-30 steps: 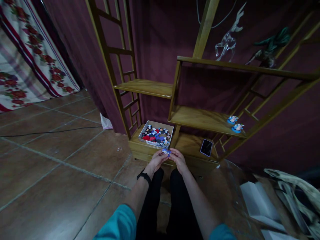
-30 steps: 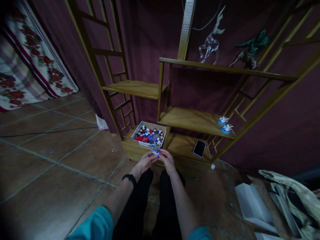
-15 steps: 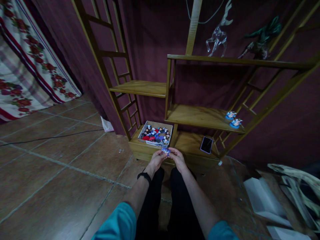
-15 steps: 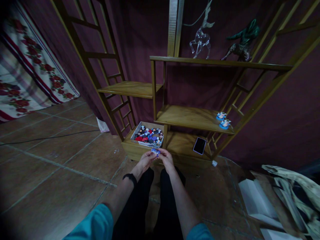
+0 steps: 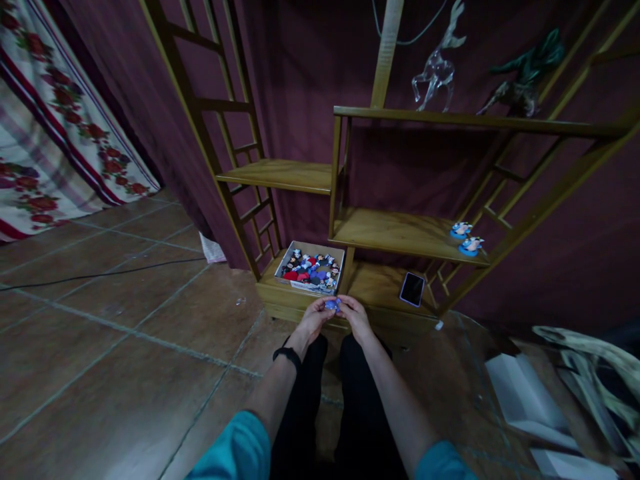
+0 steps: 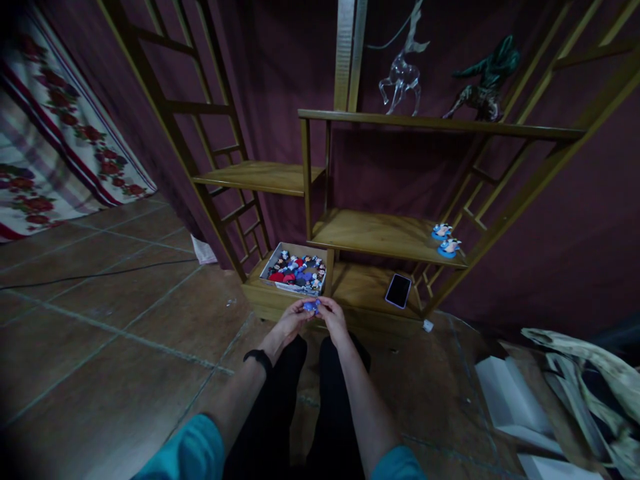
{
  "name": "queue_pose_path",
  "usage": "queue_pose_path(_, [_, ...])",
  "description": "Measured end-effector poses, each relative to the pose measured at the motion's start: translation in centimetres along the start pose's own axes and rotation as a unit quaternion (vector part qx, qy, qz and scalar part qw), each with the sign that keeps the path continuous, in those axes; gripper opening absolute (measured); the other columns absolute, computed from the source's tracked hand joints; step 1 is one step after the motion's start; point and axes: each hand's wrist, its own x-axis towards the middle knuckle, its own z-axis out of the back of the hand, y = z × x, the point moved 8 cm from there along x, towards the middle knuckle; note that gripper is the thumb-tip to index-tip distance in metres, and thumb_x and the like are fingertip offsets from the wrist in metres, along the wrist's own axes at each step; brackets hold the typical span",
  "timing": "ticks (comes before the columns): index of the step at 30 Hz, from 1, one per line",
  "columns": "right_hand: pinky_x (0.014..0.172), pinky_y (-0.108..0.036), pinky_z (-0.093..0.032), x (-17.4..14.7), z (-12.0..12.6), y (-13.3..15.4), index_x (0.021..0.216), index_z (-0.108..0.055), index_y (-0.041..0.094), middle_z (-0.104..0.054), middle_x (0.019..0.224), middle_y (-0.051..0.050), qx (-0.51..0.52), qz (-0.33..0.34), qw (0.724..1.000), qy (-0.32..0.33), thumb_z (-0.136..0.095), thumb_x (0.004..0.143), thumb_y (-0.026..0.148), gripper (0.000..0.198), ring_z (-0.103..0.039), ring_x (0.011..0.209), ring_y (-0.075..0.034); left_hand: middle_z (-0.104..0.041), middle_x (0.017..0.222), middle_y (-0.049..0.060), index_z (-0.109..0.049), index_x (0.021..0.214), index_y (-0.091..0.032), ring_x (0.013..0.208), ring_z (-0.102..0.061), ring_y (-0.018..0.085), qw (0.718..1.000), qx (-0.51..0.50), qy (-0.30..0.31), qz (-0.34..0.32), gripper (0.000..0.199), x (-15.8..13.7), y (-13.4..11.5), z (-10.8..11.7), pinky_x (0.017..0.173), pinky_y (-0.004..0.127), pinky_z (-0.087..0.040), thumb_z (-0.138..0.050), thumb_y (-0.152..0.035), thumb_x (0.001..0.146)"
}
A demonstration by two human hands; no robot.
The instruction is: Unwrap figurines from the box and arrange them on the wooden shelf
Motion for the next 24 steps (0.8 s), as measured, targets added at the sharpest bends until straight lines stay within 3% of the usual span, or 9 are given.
queue_pose_path(9, [0.068, -0.029, -0.049, 0.5, 0.4, -0.2, 0.092, -0.065, 0.02, -0.067, 0.092, -0.004, -0.009, -0.002, 1.0, 0.016, -0.069, 0.061, 0.038, 0.036, -0.061, 0.08, -0.018, -0.066, 0.092, 0.007, -0.064, 0.101, -0.016, 0.079, -0.06, 0.014, 1.0, -0.021, 0.012, 0.019, 0.045, -0.3, -0.1, -0.1, 0.077, 0.027, -0.043, -0.072, -0.011, 0.057])
queue_pose_path(16, [0.073, -0.031, -0.047, 0.2, 0.2, 0.4, 0.095, -0.064, 0.02, -0.067, 0.095, -0.005, -0.027, 0.008, 0.999, 0.041, -0.067, 0.065, 0.037, 0.035, -0.06, 0.083, -0.018, -0.067, 0.086, 0.008, -0.063, 0.096, -0.013, 0.075, -0.062, 0.014, 0.997, -0.054, -0.03, 0.035, 0.036, -0.2, 0.2, 0.6, 0.078, 0.03, -0.046, -0.073, -0.017, 0.062])
queue_pose_path(24, [0.079, -0.033, -0.046, -0.7, 0.0, 1.8, 0.094, -0.065, 0.022, -0.067, 0.093, -0.003, -0.073, 0.027, 0.995, 0.055, -0.065, 0.066, 0.036, 0.031, -0.059, 0.086, -0.019, -0.068, 0.087, 0.01, -0.067, 0.09, -0.01, 0.074, -0.062, 0.015, 0.997, -0.032, 0.028, 0.064, 0.031, -0.7, -0.4, -0.4, 0.079, 0.03, -0.046, -0.073, -0.024, 0.063])
